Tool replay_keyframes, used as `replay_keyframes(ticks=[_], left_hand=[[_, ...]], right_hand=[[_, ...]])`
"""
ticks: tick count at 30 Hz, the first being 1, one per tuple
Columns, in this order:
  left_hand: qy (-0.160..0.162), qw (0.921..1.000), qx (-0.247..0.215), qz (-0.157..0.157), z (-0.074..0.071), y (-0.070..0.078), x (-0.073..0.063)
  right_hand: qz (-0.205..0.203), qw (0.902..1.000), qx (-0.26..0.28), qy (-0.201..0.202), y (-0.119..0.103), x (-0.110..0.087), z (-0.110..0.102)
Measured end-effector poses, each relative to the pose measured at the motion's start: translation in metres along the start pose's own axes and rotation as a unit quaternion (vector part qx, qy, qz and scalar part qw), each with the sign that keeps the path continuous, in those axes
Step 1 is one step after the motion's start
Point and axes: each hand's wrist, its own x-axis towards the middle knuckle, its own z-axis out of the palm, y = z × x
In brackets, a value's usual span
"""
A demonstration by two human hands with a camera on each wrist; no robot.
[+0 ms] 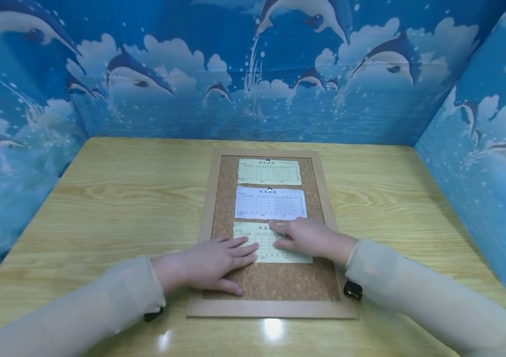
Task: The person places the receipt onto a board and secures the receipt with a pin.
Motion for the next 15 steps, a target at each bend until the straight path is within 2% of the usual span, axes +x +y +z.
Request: replay_keyframes(ticks=[15], left_hand=[[0.007, 1.0, 0.005, 0.003, 0.0007, 0.0, 0.0002]], right_hand=[[0.003, 0.9976, -0.068, -0.015, -0.0056, 0.0003, 0.0004]])
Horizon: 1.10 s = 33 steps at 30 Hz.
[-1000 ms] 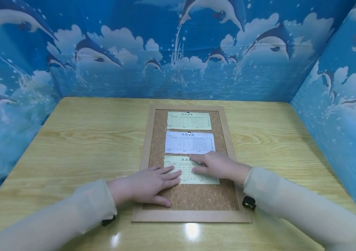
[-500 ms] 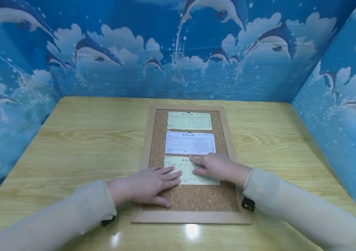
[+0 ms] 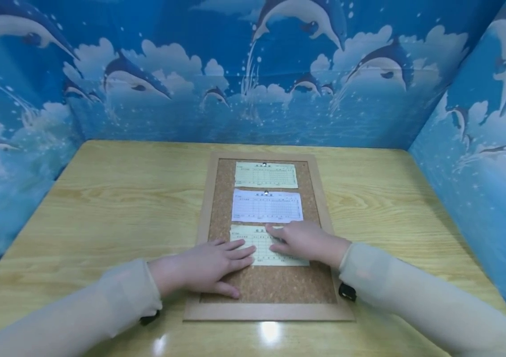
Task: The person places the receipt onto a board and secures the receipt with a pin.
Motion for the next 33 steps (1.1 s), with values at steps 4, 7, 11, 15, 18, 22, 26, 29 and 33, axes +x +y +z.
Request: replay_keyframes(ticks=[4, 7, 11, 15, 18, 22, 26, 29, 33], left_hand=[[0.004, 1.0, 0.003, 0.002, 0.002, 0.0, -0.001], [0.005, 1.0, 0.0, 0.003, 0.003, 0.001, -0.003], [0.008, 1.0, 0.003, 0.004, 0.006, 0.001, -0.006], [0.015, 0.9998, 0.006, 0.005, 0.006, 0.001, -0.006], [0.016, 0.9999, 0.002, 0.001, 0.006, 0.002, -0.006], [0.011, 0.9999, -0.002, -0.007, 0.006, 0.003, -0.009], [0.011, 0.9999, -0.001, -0.009, 0.008, 0.003, -0.011], [0.016, 0.9998, 0.002, -0.009, 0.009, 0.003, -0.012], [0.023, 0.9997, 0.001, -0.01, 0.011, 0.002, -0.016]], right_hand=[[0.008, 0.9999, -0.007, -0.005, -0.001, 0.002, -0.001], [0.006, 0.9999, -0.005, -0.006, -0.002, 0.002, 0.0], [-0.006, 1.0, 0.004, -0.002, -0.001, 0.001, -0.001], [-0.018, 0.9995, 0.026, -0.001, 0.003, 0.0, -0.004], [-0.031, 0.9982, 0.051, -0.008, 0.009, -0.001, -0.006], [-0.038, 0.9948, 0.091, -0.024, 0.017, -0.002, -0.005], [-0.037, 0.9941, 0.1, -0.022, 0.022, -0.004, -0.003], [-0.037, 0.9944, 0.098, -0.015, 0.023, -0.007, -0.002], [-0.035, 0.9933, 0.109, -0.016, 0.025, -0.01, -0.001]])
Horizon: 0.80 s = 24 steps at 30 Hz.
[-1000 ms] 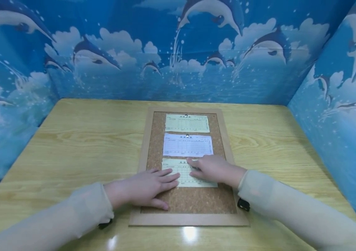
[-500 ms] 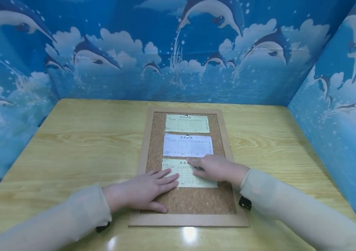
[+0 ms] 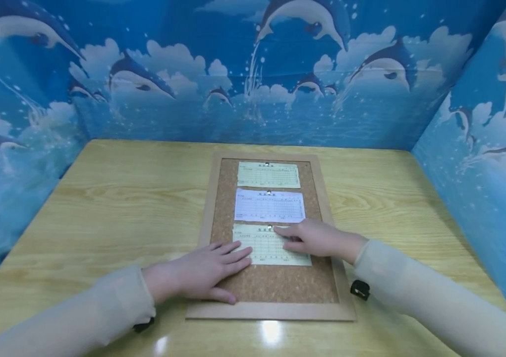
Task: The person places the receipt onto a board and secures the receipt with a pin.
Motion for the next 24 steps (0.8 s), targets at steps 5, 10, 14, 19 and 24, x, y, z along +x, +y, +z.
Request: replay_keyframes(ticks=[5, 10, 14, 19, 24], left_hand=[[0.005, 0.9999, -0.012, -0.01, 0.0, -0.004, -0.002], [0.008, 0.9996, -0.007, -0.024, -0.003, -0.008, -0.003], [0.004, 0.9994, -0.001, -0.034, -0.003, -0.01, -0.005], [0.006, 0.9993, 0.0, -0.038, -0.003, -0.01, -0.006], [0.015, 0.9984, -0.001, -0.055, -0.003, -0.011, -0.006]], right_hand=[[0.025, 0.9986, 0.046, -0.007, 0.007, -0.006, -0.002], [0.023, 0.997, 0.069, 0.024, 0.018, -0.012, -0.002], [0.016, 0.9968, 0.059, 0.052, 0.026, -0.015, -0.001], [0.044, 0.9928, 0.073, 0.084, 0.034, -0.019, -0.004], [0.082, 0.9833, 0.065, 0.149, 0.044, -0.022, -0.008]])
